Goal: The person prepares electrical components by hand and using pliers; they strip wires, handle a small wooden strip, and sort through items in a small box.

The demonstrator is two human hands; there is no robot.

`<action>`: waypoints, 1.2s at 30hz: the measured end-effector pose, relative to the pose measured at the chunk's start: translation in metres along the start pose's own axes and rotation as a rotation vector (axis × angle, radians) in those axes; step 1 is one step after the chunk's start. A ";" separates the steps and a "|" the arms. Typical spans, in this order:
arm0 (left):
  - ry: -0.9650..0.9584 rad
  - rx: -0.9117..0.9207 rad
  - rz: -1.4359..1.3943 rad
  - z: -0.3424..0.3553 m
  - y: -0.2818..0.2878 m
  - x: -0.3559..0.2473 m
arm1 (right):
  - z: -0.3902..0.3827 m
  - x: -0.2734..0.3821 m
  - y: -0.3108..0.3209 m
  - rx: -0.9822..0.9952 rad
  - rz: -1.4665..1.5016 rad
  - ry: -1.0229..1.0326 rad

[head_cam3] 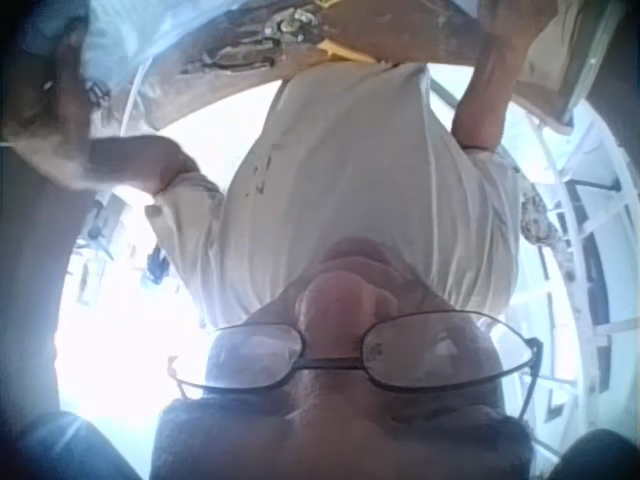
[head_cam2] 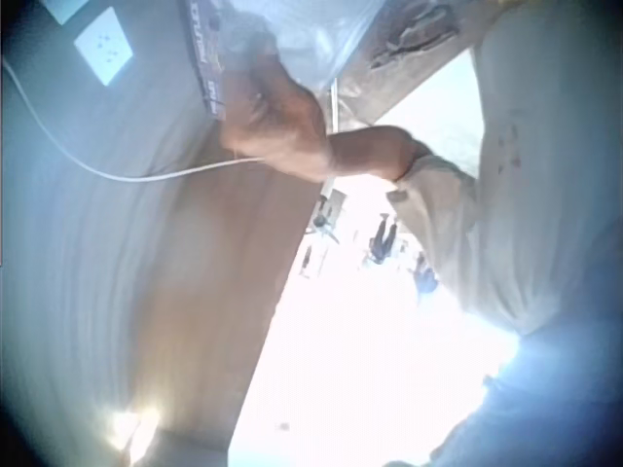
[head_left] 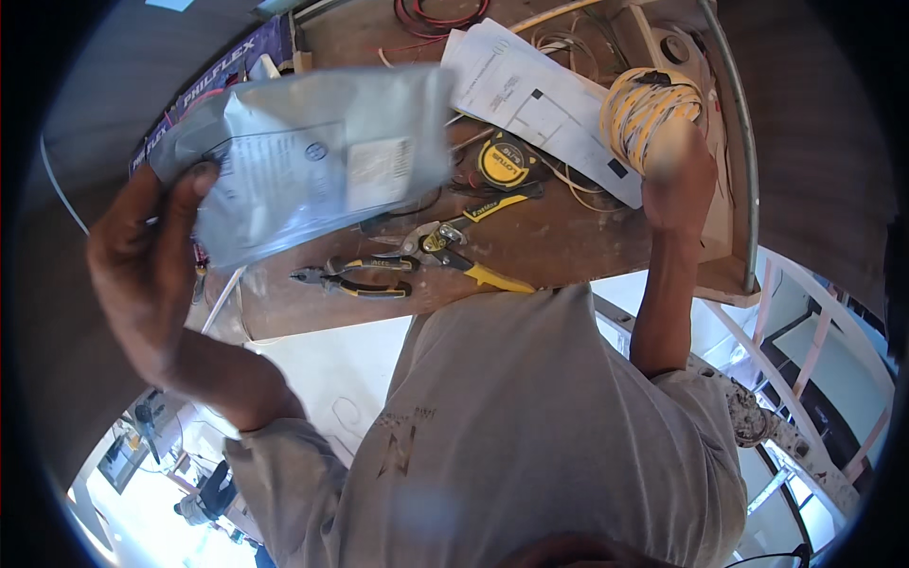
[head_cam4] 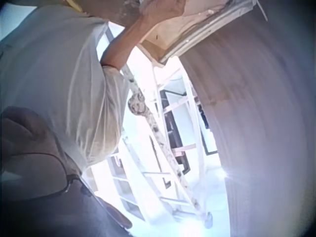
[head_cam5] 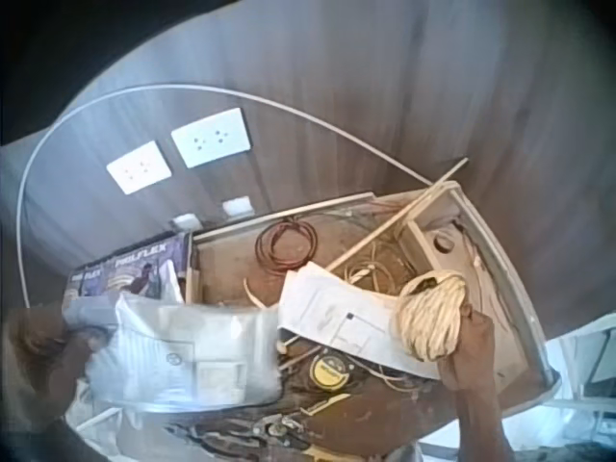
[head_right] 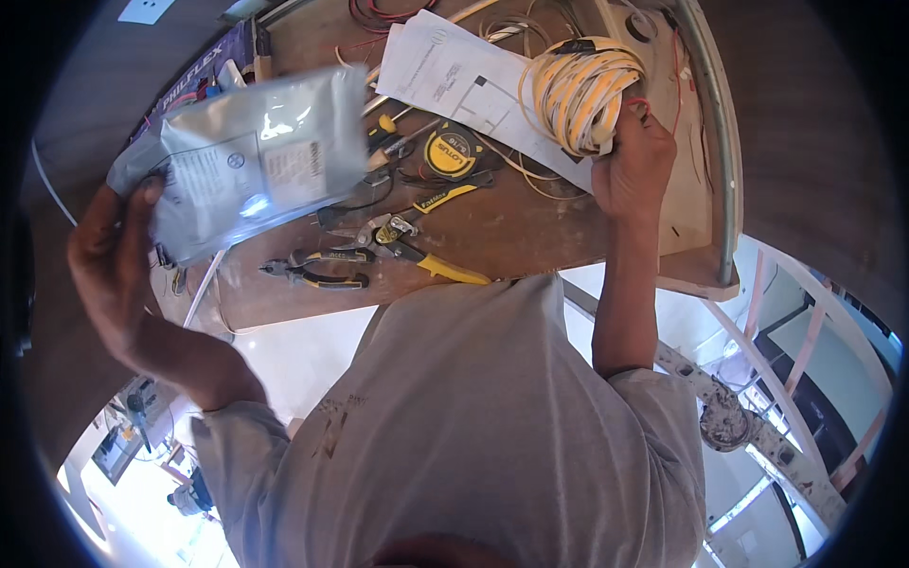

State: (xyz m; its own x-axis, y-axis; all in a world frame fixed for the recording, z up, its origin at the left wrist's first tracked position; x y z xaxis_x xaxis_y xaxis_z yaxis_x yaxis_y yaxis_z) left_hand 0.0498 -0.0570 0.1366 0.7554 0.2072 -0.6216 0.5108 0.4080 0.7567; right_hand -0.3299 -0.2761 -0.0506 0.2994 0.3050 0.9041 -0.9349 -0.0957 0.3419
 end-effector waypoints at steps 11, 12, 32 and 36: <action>-0.033 0.112 0.614 0.022 0.047 -0.025 | -0.013 -0.018 -0.030 -0.029 0.620 -0.476; -0.023 0.122 0.509 0.021 0.048 -0.020 | -0.013 -0.017 -0.031 -0.024 0.626 -0.471; 0.222 -0.108 0.161 -0.087 -0.123 0.069 | -0.021 -0.020 -0.022 0.028 0.319 -0.475; -0.003 -0.013 0.016 -0.063 -0.143 0.052 | -0.021 -0.013 -0.023 0.170 0.190 -0.466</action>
Point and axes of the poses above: each hand's wrist, its own z-axis towards the middle knuckle, its own y-axis out of the back of the hand, x = y × z, the point moved 5 cm from there along z, towards the middle knuckle, and after that the axes turned 2 degrees about -z, right-handed, at the moved point
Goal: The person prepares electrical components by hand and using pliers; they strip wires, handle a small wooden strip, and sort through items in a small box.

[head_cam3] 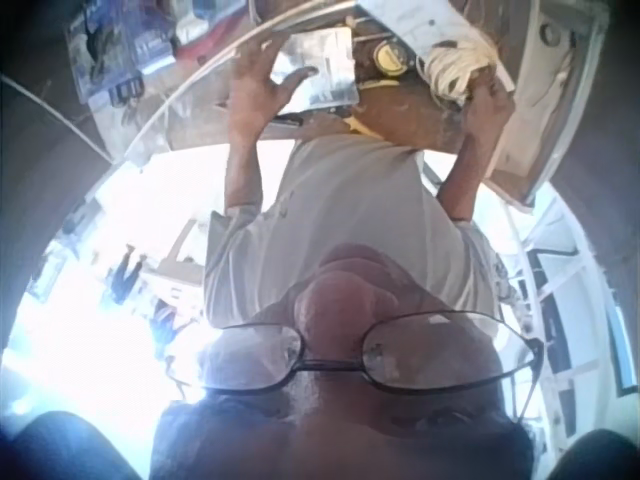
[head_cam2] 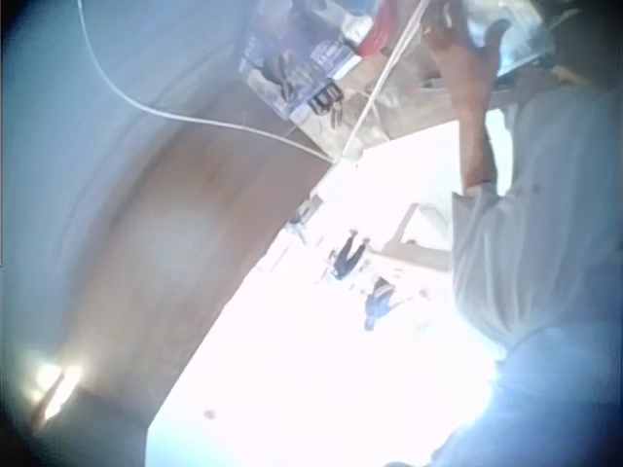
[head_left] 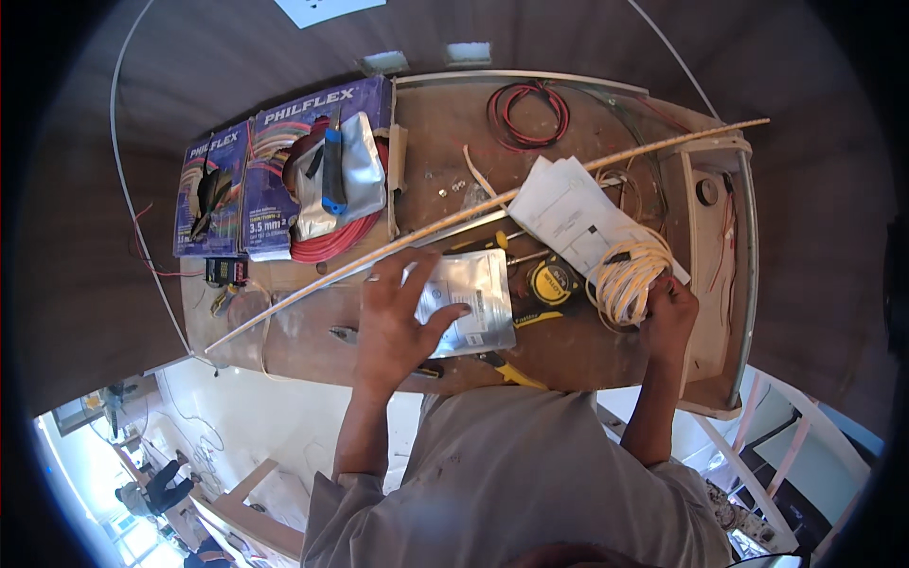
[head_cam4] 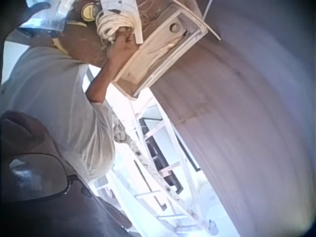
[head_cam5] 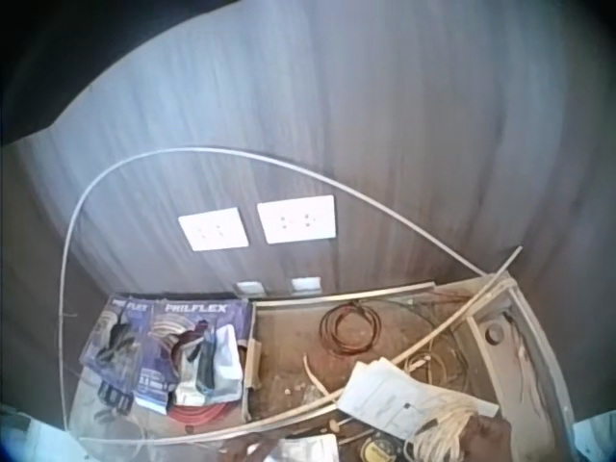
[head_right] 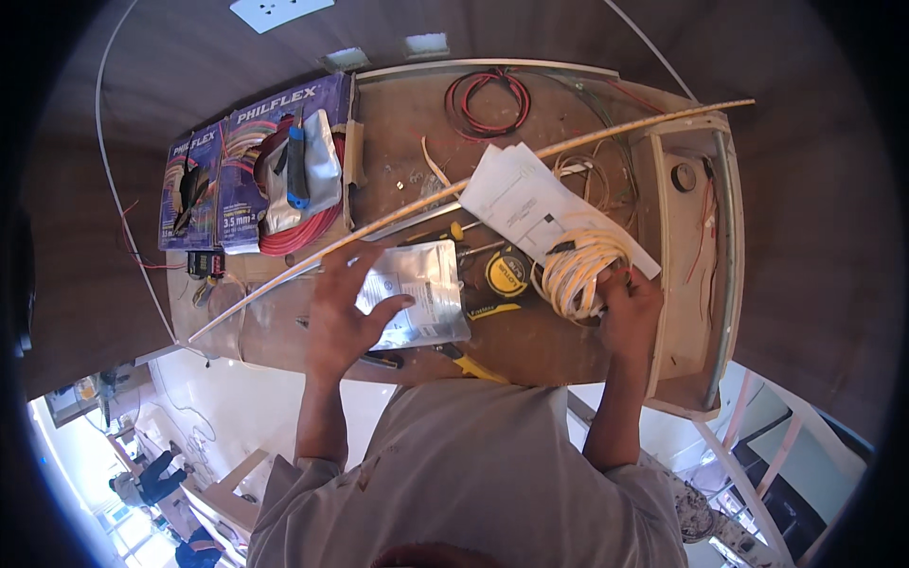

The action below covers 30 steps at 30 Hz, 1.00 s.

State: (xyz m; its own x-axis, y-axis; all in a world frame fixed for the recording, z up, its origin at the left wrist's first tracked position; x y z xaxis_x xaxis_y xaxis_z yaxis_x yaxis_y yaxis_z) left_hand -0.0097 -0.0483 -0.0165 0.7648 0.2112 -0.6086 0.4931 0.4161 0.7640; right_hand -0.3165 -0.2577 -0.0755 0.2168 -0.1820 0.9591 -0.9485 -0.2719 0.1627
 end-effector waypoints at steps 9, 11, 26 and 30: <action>-0.067 0.032 0.236 0.119 -0.056 0.036 | 0.005 0.011 -0.018 0.005 -0.078 0.072; -0.147 0.237 0.418 0.140 -0.070 0.039 | 0.006 0.011 -0.016 0.058 -0.107 0.061; 0.080 0.452 0.486 0.173 -0.096 0.044 | 0.008 0.017 -0.017 0.006 -0.053 0.055; 0.119 0.431 0.461 0.176 -0.108 0.053 | 0.003 0.028 -0.014 -0.032 -0.038 0.087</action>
Point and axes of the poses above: each hand's wrist, its own z-axis towards the middle knuckle, its own y-axis out of the back of the hand, x = y × z, the point moved 5 cm from there along z, towards the middle knuckle, and after that the axes turned 2 degrees about -z, right-handed, at the moved point
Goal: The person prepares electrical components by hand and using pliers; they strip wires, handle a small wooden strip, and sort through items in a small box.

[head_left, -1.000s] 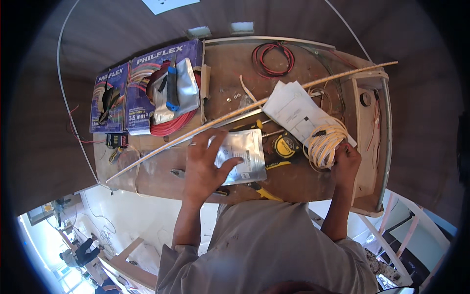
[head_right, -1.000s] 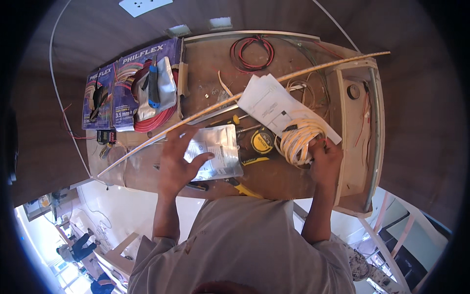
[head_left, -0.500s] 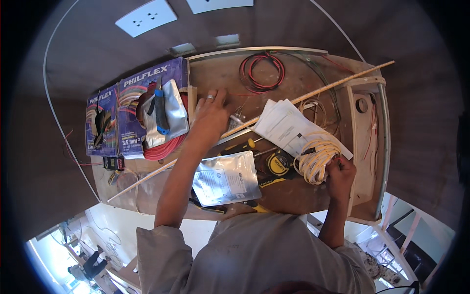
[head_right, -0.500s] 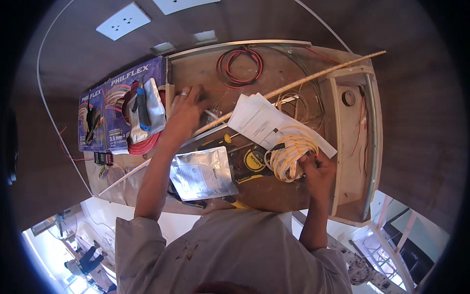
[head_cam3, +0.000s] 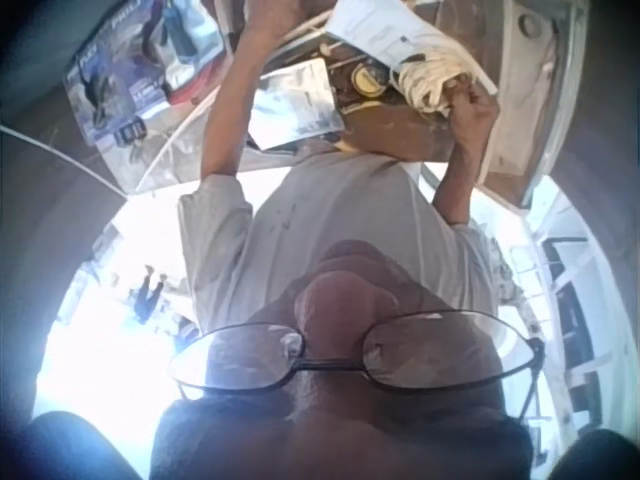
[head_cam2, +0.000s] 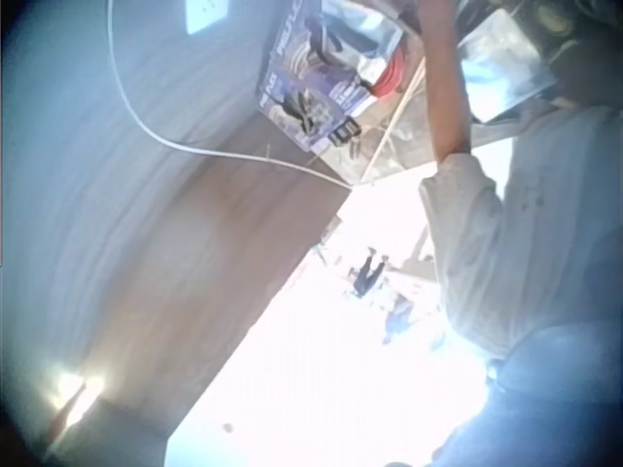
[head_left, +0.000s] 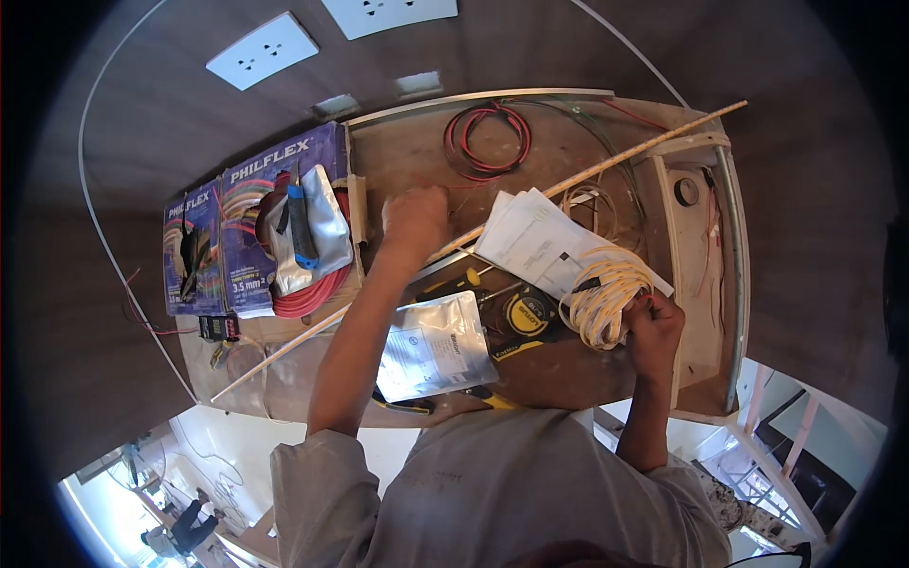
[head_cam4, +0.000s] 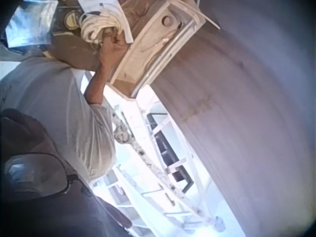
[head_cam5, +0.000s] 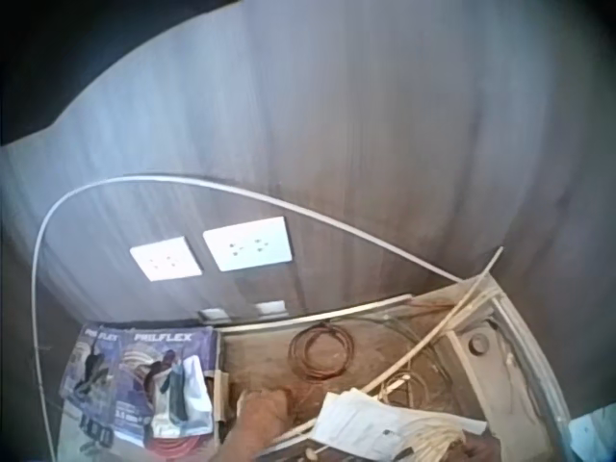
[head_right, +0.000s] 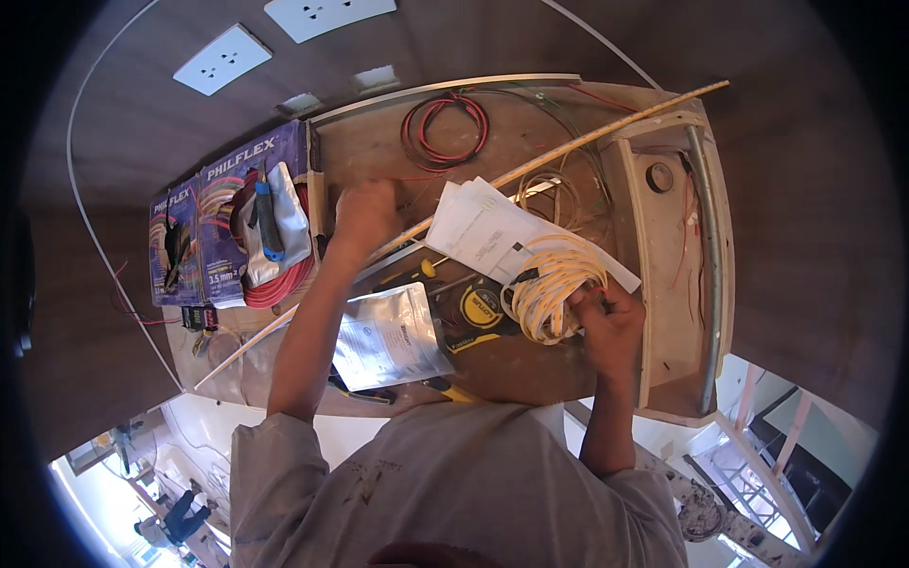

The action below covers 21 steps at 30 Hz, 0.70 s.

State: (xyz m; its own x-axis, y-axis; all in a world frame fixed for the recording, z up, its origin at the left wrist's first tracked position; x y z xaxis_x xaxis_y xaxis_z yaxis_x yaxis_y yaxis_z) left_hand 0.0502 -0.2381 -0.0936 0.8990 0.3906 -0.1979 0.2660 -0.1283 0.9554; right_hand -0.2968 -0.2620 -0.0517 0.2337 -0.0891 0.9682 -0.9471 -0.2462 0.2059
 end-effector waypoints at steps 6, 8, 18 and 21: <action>-0.080 -0.044 -0.587 0.005 -0.003 0.039 | -0.009 0.005 0.013 0.004 0.022 0.037; -0.115 -0.089 -0.771 0.001 0.010 0.047 | -0.012 0.002 0.016 0.017 -0.002 0.017; -0.006 0.097 -1.464 -0.040 0.063 0.004 | -0.033 0.004 0.060 -0.003 -0.194 -0.016; -0.115 0.152 -1.394 -0.061 0.059 -0.044 | -0.032 0.017 0.095 -0.159 -0.148 0.114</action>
State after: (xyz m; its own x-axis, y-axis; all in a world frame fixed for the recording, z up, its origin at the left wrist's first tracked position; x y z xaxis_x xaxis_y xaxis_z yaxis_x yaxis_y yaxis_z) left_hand 0.0051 -0.2076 -0.0155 -0.1097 0.2021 -0.9732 0.9777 0.1982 -0.0691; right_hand -0.3897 -0.2558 -0.0112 0.3547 0.0482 0.9338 -0.9292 -0.0924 0.3577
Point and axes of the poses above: each hand's wrist, its own z-axis towards the middle knuckle, its own y-axis out of the back of the hand, x = y × z, the point moved 5 cm from there along z, towards the middle knuckle, and after that the axes turned 2 degrees about -z, right-handed, at the moved point
